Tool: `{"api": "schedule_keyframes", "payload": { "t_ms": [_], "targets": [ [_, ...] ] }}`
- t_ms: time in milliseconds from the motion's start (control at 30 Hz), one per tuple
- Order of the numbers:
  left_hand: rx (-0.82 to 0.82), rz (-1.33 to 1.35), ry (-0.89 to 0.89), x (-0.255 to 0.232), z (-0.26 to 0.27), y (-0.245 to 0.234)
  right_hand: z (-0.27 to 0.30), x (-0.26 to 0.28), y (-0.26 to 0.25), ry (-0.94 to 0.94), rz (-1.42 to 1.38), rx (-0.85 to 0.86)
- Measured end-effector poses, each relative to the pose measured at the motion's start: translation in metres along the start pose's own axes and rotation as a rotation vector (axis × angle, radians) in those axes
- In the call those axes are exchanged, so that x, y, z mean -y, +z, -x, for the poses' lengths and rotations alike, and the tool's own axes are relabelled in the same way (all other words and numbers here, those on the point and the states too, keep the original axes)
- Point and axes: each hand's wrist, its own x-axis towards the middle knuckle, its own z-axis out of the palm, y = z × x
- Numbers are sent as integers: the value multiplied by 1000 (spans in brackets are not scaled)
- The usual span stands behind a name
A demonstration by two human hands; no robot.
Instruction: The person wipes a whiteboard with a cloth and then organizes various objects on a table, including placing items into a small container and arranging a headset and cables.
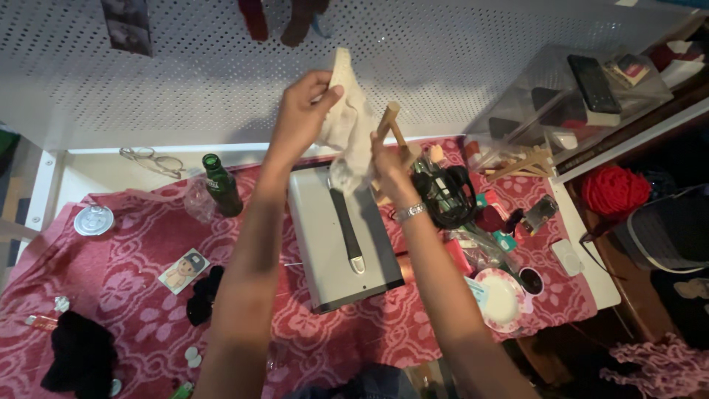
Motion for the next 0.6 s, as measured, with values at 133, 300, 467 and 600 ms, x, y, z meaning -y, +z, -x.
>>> {"api": "schedule_keyframes", "payload": {
  "t_ms": [133, 300, 467, 600],
  "targets": [
    [22, 38, 82, -8, 1, -4, 27, 12, 12, 177, -245, 152],
    [2, -14, 4, -18, 2, -6, 47, 52, -5, 181, -856, 807],
    [40, 76, 48, -25, 2, -3, 59, 45, 7, 271, -788, 558],
    [70, 123, 22, -22, -3, -6, 66, 46, 8, 229, -932, 826]
  ]
}}
